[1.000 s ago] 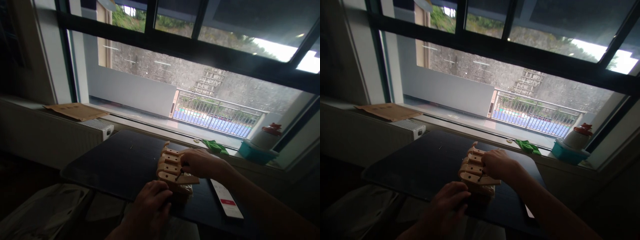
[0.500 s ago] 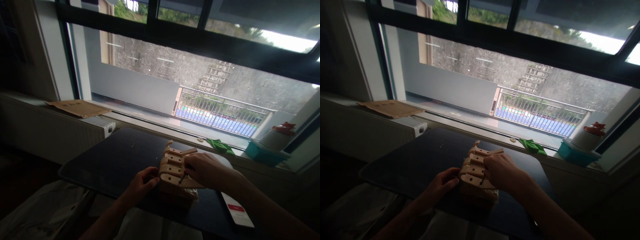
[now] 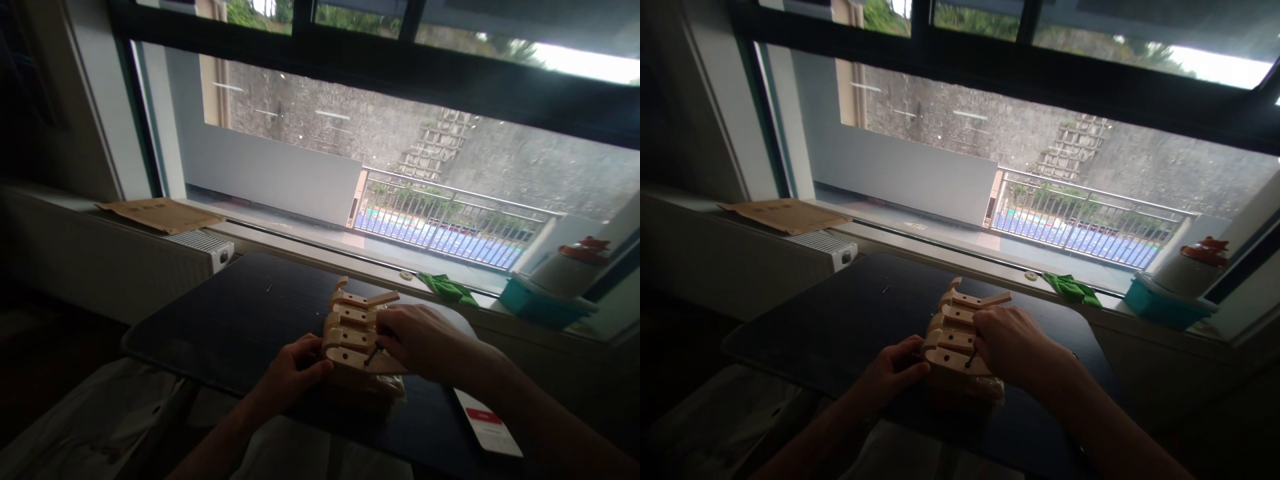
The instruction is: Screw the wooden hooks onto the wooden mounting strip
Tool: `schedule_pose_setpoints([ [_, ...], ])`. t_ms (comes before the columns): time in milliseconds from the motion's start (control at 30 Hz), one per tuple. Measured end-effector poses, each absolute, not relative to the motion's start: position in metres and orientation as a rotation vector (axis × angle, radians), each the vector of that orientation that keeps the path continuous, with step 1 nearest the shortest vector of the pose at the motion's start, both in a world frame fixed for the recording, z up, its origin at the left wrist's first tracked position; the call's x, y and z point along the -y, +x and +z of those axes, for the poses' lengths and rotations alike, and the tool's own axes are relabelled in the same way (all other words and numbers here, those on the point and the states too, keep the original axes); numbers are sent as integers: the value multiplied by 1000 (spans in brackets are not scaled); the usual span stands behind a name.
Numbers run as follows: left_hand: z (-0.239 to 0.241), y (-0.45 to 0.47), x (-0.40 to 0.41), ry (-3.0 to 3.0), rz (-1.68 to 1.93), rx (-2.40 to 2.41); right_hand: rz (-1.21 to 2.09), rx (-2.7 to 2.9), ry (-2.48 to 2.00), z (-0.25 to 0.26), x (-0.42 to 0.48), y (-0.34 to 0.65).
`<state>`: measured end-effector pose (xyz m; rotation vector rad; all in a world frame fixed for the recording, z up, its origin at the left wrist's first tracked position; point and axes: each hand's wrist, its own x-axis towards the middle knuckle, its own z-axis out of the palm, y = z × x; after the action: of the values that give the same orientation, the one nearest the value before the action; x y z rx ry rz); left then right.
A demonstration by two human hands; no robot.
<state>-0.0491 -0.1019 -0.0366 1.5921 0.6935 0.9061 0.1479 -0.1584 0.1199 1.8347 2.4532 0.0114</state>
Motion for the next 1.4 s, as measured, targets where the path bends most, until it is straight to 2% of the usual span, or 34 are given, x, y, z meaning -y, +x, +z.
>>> schedule_pose_setpoints([
  [267, -44, -33, 106, 1428, 1004, -748, -12, -2413, 1839, 124, 161, 141],
  [500, -47, -39, 108, 1543, 922, -744, -43, -2434, 1891, 122, 163, 149],
  [900, -45, -42, 108, 1754, 918, -713, 100, -2428, 1596, 136, 156, 144],
  [1400, -45, -41, 107, 1759, 1024, -607, -36, -2426, 1590, 137, 143, 139],
])
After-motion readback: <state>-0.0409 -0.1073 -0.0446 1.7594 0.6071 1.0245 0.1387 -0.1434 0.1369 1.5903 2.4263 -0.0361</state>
